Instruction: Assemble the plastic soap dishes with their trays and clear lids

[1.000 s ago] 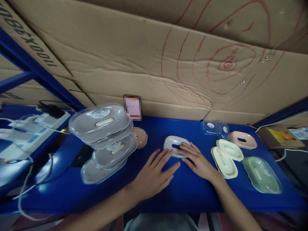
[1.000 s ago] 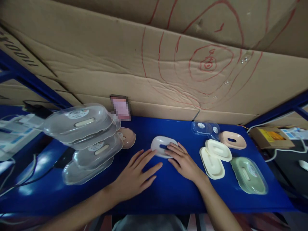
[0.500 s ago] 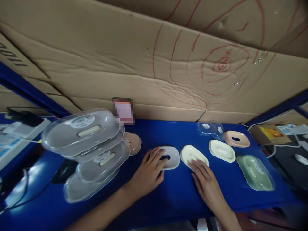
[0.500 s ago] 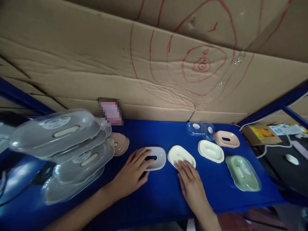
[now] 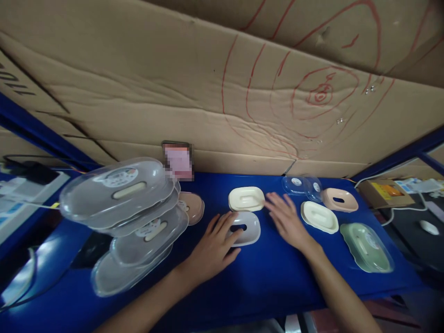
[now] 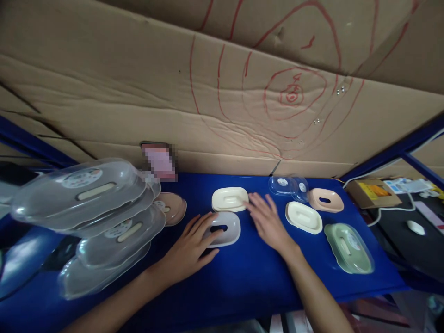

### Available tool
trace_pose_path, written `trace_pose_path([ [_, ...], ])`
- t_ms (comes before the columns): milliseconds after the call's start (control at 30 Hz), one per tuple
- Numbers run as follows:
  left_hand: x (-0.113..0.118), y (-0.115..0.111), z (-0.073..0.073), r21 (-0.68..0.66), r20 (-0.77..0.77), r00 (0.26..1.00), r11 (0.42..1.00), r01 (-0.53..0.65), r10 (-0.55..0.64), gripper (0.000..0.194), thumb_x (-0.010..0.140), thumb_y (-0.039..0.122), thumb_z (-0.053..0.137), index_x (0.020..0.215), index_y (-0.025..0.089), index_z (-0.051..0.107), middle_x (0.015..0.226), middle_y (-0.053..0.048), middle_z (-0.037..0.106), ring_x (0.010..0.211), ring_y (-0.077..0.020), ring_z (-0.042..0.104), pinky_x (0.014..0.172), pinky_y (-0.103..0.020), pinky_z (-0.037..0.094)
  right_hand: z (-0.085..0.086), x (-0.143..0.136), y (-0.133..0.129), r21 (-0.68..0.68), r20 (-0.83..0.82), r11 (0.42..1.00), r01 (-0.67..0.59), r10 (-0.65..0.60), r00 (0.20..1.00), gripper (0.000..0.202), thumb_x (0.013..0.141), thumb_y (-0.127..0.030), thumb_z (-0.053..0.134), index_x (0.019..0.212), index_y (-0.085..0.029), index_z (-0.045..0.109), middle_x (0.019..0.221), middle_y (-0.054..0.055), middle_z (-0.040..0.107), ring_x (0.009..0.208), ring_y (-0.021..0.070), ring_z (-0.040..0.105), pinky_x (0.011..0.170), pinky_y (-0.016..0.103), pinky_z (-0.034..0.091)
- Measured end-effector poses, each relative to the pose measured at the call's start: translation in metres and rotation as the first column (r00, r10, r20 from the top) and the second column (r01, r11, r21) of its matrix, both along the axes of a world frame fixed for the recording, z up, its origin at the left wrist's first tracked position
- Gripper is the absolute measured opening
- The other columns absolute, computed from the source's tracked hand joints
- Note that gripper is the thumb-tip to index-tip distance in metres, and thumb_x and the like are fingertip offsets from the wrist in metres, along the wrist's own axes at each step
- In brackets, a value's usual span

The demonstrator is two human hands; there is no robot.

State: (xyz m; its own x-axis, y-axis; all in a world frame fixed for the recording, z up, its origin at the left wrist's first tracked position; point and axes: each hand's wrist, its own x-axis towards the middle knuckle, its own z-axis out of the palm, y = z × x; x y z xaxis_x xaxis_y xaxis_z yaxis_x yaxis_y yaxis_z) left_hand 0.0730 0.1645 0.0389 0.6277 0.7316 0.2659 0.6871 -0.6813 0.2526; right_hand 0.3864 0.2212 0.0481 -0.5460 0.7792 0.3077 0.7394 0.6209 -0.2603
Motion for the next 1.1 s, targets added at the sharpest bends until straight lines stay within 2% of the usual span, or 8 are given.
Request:
trace_pose_path([
  [100,-0.002,0.0,-0.001,0.001,-0.004,1.0,1.0,0.012,-0.012,0.041,0.101,0.028,0.064,0.141,0.025,0.061,0.166,-0.018,0.043,0.154,-0.0365,0.043,0.124,-0.063,0.04,0.001,0.04,0.0,0.087,0.035,0.94,0.33,-0.334,0.942,0.05,0.11,-0.038,0.051,0.159,-0.031,0.05,0.163,0.011,0.054,0.153,0.035,0.047,0.128,0.071,0.024],
  [200,-0.001,0.0,-0.002,-0.007,-0.01,1.0,1.0,0.012,-0.012,0.042,0.101,0.027,0.064,0.143,0.025,0.06,0.165,-0.018,0.045,0.155,-0.0357,0.043,0.124,-0.062,0.04,-0.012,0.069,0.003,0.04,0.113,0.905,0.424,-0.426,0.898,0.051,0.11,-0.049,0.048,0.153,-0.025,0.057,0.159,0.017,0.056,0.146,0.0396,0.054,0.121,0.072,0.034],
  [367,-0.001,0.002,-0.004,-0.018,-0.025,1.0,1.0,0.013,-0.013,0.042,0.102,0.028,0.063,0.143,0.025,0.06,0.163,-0.017,0.047,0.157,-0.035,0.04,0.125,-0.06,0.039,-0.015,0.048,-0.004,-0.207,0.033,0.952,0.225,-0.223,0.974,0.056,0.109,-0.051,0.052,0.161,-0.03,0.048,0.169,0.015,0.043,0.154,0.0331,0.047,0.123,0.059,0.042],
  [467,-0.001,0.001,-0.007,-0.02,-0.016,1.0,1.0,0.007,-0.007,0.041,0.104,0.029,0.061,0.144,0.026,0.06,0.163,-0.015,0.049,0.157,-0.034,0.04,0.126,-0.059,0.037,-0.006,0.021,-0.009,-0.237,-0.1,0.961,0.145,-0.173,0.98,0.051,0.11,-0.046,0.052,0.16,-0.034,0.048,0.173,0.01,0.038,0.156,0.0278,0.044,0.124,0.048,0.044],
  [600,-0.001,-0.001,-0.011,-0.002,-0.01,1.0,1.0,0.005,-0.005,0.041,0.105,0.029,0.057,0.146,0.026,0.059,0.165,-0.015,0.048,0.157,-0.0334,0.041,0.126,-0.058,0.037,-0.011,0.01,-0.006,-0.131,-0.048,0.984,0.121,-0.128,0.991,0.045,0.111,-0.044,0.049,0.154,-0.033,0.055,0.166,0.009,0.05,0.153,0.03,0.048,0.126,0.054,0.039],
  [800,-0.001,0.0,-0.008,0.003,-0.03,0.999,1.0,0.013,-0.013,0.041,0.106,0.029,0.055,0.147,0.027,0.059,0.163,-0.013,0.051,0.157,-0.0324,0.04,0.126,-0.056,0.037,-0.028,0.02,-0.003,-0.054,0.124,0.928,0.368,-0.359,0.925,0.061,0.111,-0.055,0.042,0.165,-0.026,0.042,0.169,0.019,0.043,0.156,0.0398,0.041,0.12,0.065,0.039],
  [967,-0.001,0.002,-0.007,0.037,-0.036,0.999,0.999,-0.03,0.032,0.041,0.107,0.029,0.053,0.147,0.025,0.06,0.16,-0.014,0.053,0.153,-0.034,0.045,0.122,-0.056,0.04,-0.018,0.017,-0.01,-0.21,0.158,0.968,0.138,-0.106,0.982,0.073,0.107,-0.06,0.054,0.17,-0.033,0.028,0.178,0.015,0.025,0.163,0.0359,0.029,0.124,0.063,0.036],
  [1100,-0.002,0.004,-0.007,0.044,-0.02,0.998,0.997,-0.066,0.067,0.041,0.107,0.028,0.052,0.147,0.023,0.061,0.155,-0.011,0.06,0.152,-0.0334,0.047,0.123,-0.054,0.038,-0.008,0.009,-0.012,-0.198,0.145,0.978,0.071,-0.043,0.989,0.053,0.107,-0.052,0.06,0.157,-0.036,0.052,0.166,0.009,0.05,0.152,0.0323,0.05,0.119,0.055,0.045],
])
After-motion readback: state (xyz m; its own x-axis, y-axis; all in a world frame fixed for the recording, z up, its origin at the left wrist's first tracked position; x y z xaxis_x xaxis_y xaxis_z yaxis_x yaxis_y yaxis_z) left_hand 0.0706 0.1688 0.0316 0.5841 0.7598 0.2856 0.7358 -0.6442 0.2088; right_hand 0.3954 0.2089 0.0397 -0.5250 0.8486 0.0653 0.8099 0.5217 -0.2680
